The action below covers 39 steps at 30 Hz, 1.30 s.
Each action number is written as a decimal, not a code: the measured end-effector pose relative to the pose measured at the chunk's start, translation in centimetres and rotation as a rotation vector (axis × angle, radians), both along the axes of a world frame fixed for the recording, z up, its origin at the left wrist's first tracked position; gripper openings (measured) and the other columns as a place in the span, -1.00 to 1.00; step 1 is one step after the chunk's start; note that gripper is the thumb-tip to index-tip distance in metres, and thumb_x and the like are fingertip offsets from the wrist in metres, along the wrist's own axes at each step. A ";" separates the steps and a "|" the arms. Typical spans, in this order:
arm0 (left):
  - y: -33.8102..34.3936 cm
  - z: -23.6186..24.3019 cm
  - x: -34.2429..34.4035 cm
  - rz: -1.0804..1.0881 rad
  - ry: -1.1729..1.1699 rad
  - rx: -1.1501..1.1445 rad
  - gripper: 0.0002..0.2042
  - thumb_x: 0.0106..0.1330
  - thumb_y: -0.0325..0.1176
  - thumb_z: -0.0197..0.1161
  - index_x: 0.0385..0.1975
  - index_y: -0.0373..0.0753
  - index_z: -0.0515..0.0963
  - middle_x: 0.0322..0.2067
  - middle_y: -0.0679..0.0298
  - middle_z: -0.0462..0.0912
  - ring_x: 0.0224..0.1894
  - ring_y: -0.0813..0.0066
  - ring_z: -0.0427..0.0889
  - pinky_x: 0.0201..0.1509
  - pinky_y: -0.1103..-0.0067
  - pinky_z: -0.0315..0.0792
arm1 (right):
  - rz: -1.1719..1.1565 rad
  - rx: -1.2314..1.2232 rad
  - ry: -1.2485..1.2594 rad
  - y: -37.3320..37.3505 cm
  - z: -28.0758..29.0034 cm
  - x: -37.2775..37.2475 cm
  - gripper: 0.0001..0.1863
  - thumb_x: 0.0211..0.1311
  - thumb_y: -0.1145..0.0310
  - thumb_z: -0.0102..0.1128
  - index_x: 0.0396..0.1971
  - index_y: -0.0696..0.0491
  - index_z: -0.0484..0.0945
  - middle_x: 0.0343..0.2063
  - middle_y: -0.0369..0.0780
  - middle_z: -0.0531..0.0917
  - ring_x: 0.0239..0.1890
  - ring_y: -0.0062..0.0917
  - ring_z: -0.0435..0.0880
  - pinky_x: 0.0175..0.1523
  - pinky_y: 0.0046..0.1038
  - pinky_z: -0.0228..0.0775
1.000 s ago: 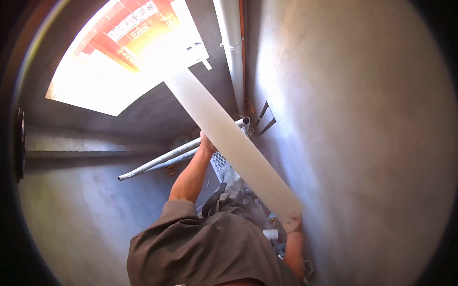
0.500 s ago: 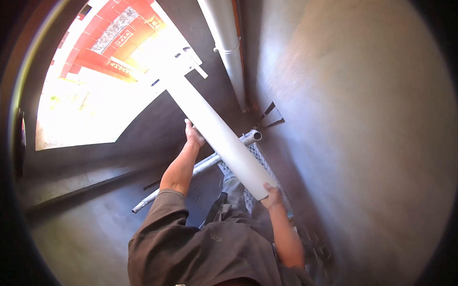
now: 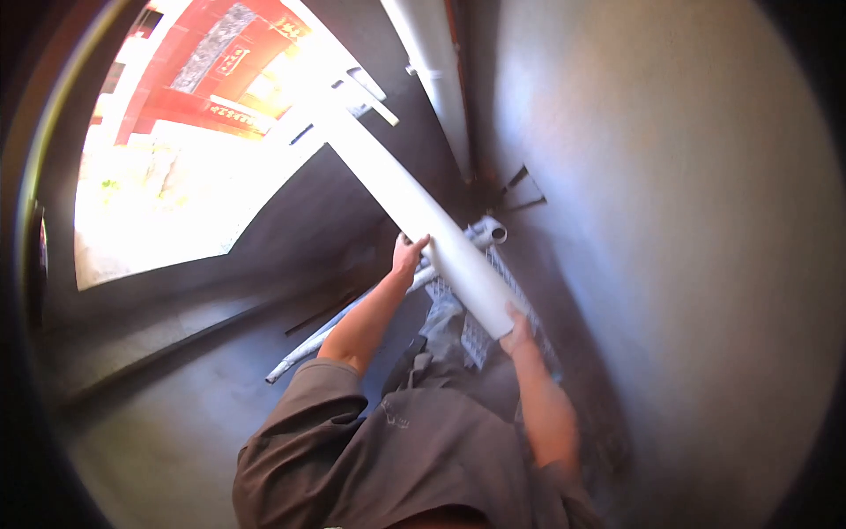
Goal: Installing and securing PVC pipes to the ceiling/wall in a construction setting.
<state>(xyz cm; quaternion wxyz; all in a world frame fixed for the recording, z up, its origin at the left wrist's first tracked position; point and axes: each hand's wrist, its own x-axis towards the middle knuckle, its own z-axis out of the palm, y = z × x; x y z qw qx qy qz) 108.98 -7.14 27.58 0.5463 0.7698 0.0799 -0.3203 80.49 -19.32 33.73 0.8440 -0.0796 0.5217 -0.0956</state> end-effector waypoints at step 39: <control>-12.6 12.4 -9.4 -1.120 -0.566 0.008 -0.44 0.18 -0.21 0.32 0.11 -0.43 0.39 0.07 -0.01 0.44 0.11 0.20 0.41 0.20 0.39 0.27 | -0.768 -0.154 0.326 20.6 -1.1 -28.9 -0.81 0.14 0.28 0.20 -0.39 0.10 0.57 -0.49 -0.23 0.63 -0.49 -0.49 0.63 -0.38 -0.46 0.48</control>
